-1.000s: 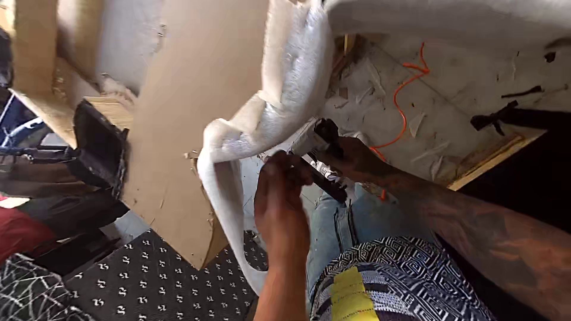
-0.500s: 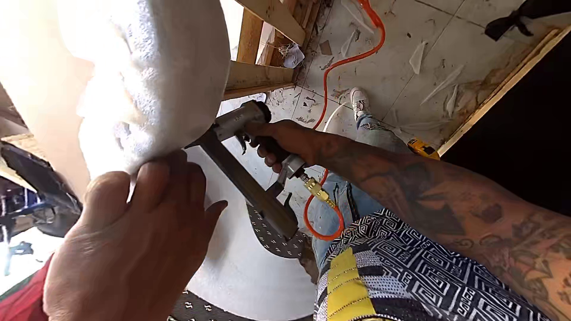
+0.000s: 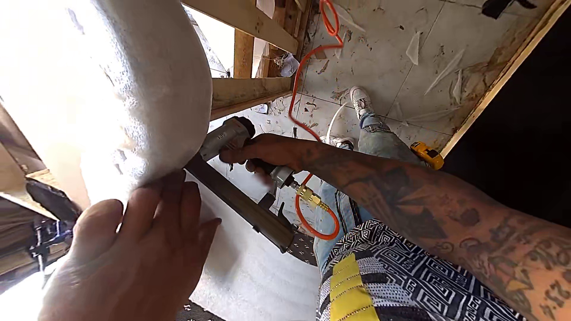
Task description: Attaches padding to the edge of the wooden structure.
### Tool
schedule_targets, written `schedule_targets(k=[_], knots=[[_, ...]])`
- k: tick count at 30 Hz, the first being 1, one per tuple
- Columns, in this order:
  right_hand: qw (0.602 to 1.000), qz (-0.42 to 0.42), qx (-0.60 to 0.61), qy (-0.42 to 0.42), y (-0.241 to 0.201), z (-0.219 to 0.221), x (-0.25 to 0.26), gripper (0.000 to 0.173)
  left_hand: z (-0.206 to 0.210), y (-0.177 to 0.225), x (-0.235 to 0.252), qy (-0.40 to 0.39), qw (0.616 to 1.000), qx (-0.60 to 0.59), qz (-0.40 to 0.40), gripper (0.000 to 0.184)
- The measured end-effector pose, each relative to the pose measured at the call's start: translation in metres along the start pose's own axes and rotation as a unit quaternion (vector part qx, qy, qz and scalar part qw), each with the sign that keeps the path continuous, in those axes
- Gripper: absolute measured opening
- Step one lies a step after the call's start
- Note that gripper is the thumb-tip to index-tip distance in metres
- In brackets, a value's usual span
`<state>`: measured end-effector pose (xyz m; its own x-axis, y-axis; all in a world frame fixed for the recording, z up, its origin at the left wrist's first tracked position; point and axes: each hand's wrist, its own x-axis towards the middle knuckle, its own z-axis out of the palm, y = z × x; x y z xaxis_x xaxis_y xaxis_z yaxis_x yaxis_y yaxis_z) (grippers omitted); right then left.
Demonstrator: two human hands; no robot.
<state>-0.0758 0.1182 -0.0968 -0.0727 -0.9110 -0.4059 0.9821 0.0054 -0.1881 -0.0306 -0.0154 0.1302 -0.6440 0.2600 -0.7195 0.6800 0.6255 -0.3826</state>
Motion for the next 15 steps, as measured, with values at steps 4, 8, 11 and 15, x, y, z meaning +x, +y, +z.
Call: schedule_targets(k=[4,8,11,15], knots=[[1.0,0.015,-0.015,0.012,0.0,0.006,0.0,0.026,0.001,-0.002,0.001,0.006,1.0,0.002,0.008,0.071],[1.0,0.008,0.016,0.004,0.011,0.003,0.001,0.028,-0.005,-0.005,0.002,-0.012,1.0,0.0,0.015,0.076],[0.999,0.006,0.046,0.028,0.026,-0.008,-0.002,0.031,-0.008,-0.005,0.0,-0.022,1.0,-0.004,0.011,0.075],[0.994,-0.004,0.1,0.031,0.034,-0.009,-0.008,0.027,-0.007,-0.006,0.0,-0.015,1.0,-0.004,0.015,0.076]])
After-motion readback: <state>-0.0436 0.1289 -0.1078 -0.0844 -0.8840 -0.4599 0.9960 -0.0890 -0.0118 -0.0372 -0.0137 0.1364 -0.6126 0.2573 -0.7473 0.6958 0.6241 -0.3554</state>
